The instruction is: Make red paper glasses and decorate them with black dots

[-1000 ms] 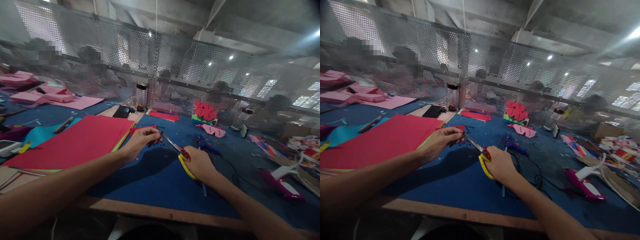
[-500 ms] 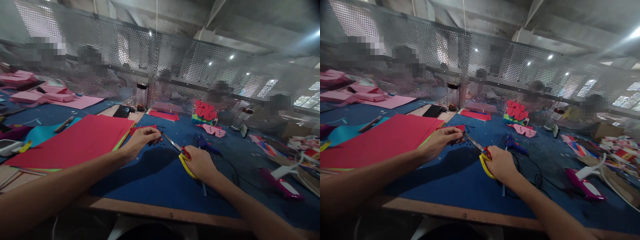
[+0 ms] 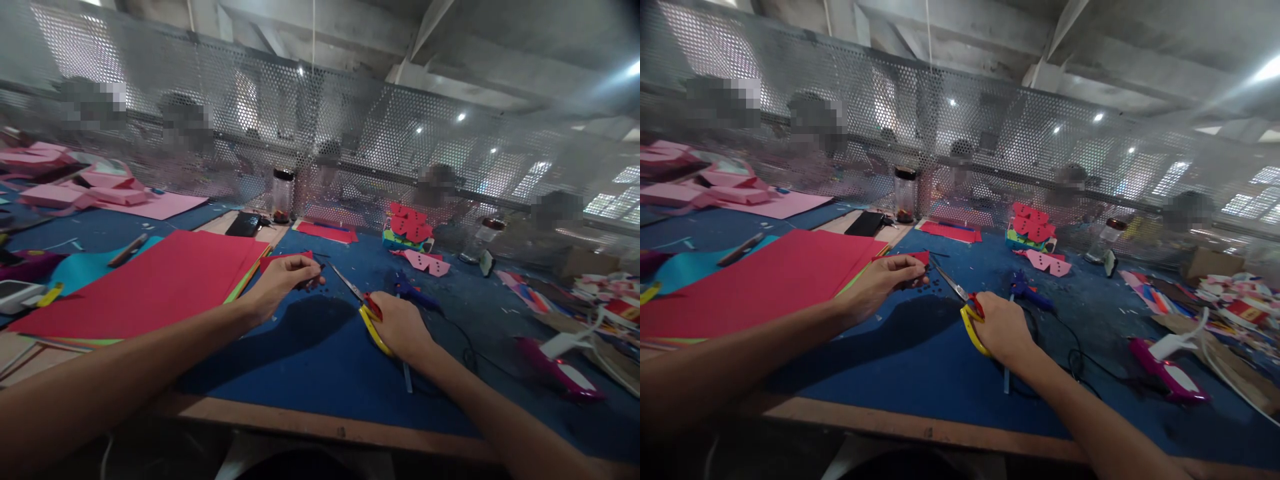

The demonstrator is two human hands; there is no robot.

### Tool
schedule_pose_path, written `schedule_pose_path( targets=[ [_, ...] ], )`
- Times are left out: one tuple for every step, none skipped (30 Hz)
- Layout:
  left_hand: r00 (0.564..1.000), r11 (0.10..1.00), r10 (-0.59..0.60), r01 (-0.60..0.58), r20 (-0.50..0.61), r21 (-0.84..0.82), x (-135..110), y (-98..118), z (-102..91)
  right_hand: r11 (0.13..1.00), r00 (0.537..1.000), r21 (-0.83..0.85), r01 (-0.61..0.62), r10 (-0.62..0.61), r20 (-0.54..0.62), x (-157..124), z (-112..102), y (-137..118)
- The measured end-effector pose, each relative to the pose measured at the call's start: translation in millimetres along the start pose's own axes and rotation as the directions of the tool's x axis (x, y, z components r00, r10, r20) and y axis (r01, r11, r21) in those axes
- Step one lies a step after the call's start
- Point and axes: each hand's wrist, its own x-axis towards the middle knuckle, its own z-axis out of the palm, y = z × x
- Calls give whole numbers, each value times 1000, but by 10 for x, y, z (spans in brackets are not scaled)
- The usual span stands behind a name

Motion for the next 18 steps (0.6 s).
schedule_pose_path(
  targets=[
    [1000,1000,6,-6,1,-2,-2,0,0,1000,1000,-3,0,0,-5,2,3,1],
    [1000,1000,15,-15,2,-4,-3,-2,1,1000,1000,-7,2,-2,-9,2,7,0],
    [1000,1000,25,-25,5,-7,-4,-4,1,1000,1000,-13,4,-4,-11,2,10,-3],
    [999,999,35,-35,6,-13,-4,-8,2,1000,1000,-18,8,-8,-10,0,13,-7],
    [999,999,42,-42,7,-20,-4,-12,2,1000,1000,-24,13,-13,-8,-3,16,-12],
    [999,999,47,-47,6,-27,-4,-15,3,999,1000,-29,19,-19,-6,-6,18,-17],
    [999,998,49,-49,6,-32,-5,-17,3,999,1000,-33,24,-24,-3,-8,19,-22],
    [999,998,49,-49,4,-32,-5,-18,4,999,1000,-35,28,-28,-1,-10,20,-27],
    [999,998,47,-46,3,-29,-6,-17,4,999,999,-34,32,-32,2,-12,20,-30],
    [999,999,44,-44,3,-24,-7,-15,4,999,999,-32,32,-32,3,-13,21,-33],
    [999,999,43,-43,4,-19,-7,-13,5,999,999,-29,34,-34,4,-14,21,-34],
    [999,999,43,-43,6,-15,-8,-10,5,999,999,-25,36,-36,3,-14,22,-35],
    [999,999,45,-45,7,-12,-8,-8,6,999,999,-23,38,-38,-2,-15,24,-35],
    [999,999,48,-47,7,-11,-8,-7,6,999,999,-21,40,-40,-8,-16,25,-34],
    [999,999,49,-49,8,-8,-8,-7,7,999,999,-21,43,-43,-15,-18,26,-33],
    [999,999,49,-49,7,-5,-8,-7,8,999,999,-21,45,-45,-20,-19,27,-33],
    [999,999,48,-48,5,-1,-9,-7,10,999,999,-23,45,-46,-24,-20,27,-33],
    [999,999,48,-48,4,3,-11,-6,12,999,999,-27,45,-45,-26,-22,25,-35]
  ],
)
